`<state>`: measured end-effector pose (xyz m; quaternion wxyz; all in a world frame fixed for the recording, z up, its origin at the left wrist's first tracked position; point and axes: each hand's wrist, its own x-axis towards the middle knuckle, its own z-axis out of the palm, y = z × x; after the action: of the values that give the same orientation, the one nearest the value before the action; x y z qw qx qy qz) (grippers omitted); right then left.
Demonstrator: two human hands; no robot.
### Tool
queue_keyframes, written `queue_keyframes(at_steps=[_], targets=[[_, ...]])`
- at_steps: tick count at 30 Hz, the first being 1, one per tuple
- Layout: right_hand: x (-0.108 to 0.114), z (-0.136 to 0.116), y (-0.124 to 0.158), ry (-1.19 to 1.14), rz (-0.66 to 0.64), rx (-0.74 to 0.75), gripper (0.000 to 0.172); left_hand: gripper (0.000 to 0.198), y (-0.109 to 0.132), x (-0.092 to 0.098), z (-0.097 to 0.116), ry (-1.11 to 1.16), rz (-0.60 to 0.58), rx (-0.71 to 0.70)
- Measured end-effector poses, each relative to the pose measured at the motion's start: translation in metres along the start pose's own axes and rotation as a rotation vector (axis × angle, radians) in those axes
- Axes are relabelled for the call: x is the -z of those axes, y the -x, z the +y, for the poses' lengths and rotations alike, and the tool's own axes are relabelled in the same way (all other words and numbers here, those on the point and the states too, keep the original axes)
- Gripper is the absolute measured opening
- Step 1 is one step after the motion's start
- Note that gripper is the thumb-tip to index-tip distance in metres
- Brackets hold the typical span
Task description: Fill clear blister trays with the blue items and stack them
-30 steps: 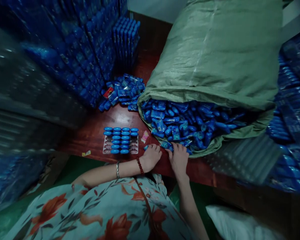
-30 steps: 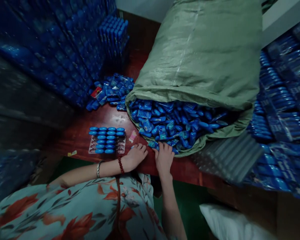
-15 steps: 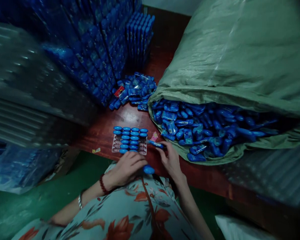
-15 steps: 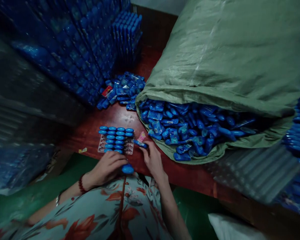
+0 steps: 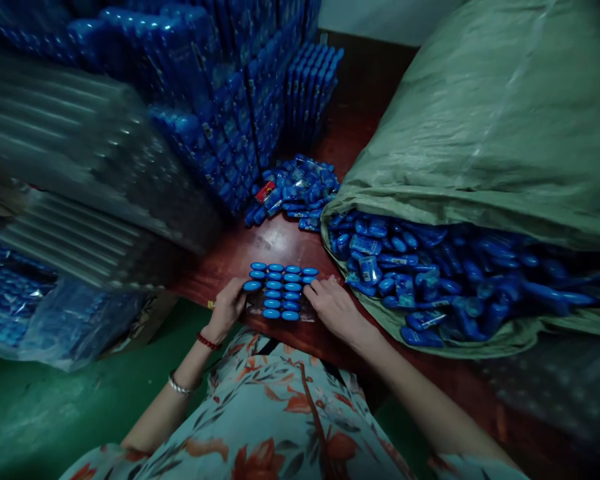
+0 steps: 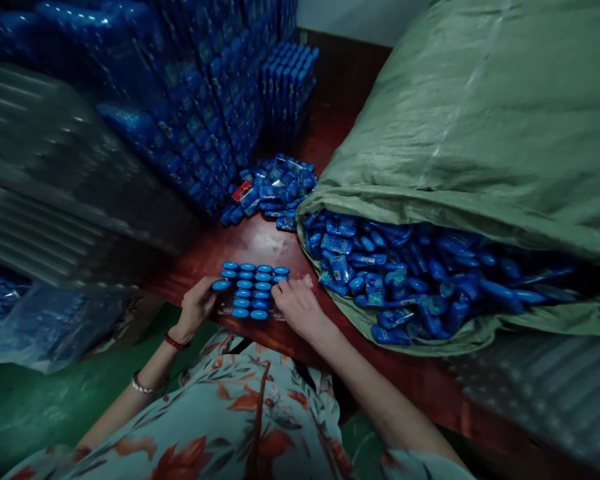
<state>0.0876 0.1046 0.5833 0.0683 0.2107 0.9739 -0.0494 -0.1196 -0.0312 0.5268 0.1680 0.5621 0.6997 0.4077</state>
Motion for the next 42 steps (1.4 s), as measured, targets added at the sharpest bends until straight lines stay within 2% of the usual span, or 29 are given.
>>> queue_keyframes(at_steps=[5, 8, 11, 16, 18, 20, 23, 25, 27, 29, 33, 35, 38, 42], targets=[[0.007, 0.011, -0.004, -0.047, -0.085, 0.03, 0.023, 0.025, -0.007, 0.007, -0.01, -0.076, -0.185, -0.114], [0.007, 0.015, -0.002, -0.113, -0.086, 0.007, 0.021, 0.03, -0.009, 0.01, -0.008, -0.161, -0.257, -0.144], [0.006, 0.007, -0.004, -0.067, -0.076, -0.027, 0.022, 0.032, -0.01, 0.007, -0.006, -0.217, -0.248, -0.11], [0.0, -0.013, -0.014, 0.032, -0.069, -0.065, 0.024, 0.022, -0.009, -0.003, -0.012, -0.262, -0.218, -0.043], [-0.007, -0.016, -0.009, 0.05, 0.0, -0.102, 0.025, 0.02, -0.007, -0.001, -0.012, -0.284, -0.174, -0.004], [-0.015, -0.017, 0.001, 0.026, 0.13, -0.14, 0.028, 0.021, -0.004, 0.006, -0.009, -0.289, -0.092, 0.036], [-0.021, -0.011, 0.015, -0.083, 0.381, -0.193, 0.031, 0.021, -0.005, 0.022, 0.0, -0.256, -0.03, 0.0], [-0.017, -0.001, 0.011, -0.169, 0.488, -0.215, 0.029, 0.019, -0.018, 0.03, 0.005, -0.205, 0.024, -0.035], [-0.007, 0.013, -0.01, -0.244, 0.519, -0.203, 0.026, 0.017, -0.044, 0.031, 0.006, -0.161, 0.129, -0.026], [0.005, 0.029, -0.047, -0.281, 0.492, -0.174, 0.027, 0.016, -0.08, 0.025, 0.003, -0.194, 0.193, 0.045], [0.024, 0.051, -0.141, -0.151, 0.294, -0.08, 0.03, 0.02, -0.148, -0.001, -0.006, -0.384, 0.082, 0.364], [0.028, 0.051, -0.177, -0.096, 0.236, 0.021, 0.033, 0.025, -0.167, -0.011, -0.011, -0.377, 0.048, 0.412], [0.023, 0.042, -0.205, -0.054, 0.199, 0.148, 0.039, 0.03, -0.173, -0.015, -0.02, -0.307, 0.013, 0.395], [0.01, 0.029, -0.205, -0.041, 0.167, 0.218, 0.033, 0.031, -0.153, -0.003, -0.036, -0.168, -0.026, 0.332]])
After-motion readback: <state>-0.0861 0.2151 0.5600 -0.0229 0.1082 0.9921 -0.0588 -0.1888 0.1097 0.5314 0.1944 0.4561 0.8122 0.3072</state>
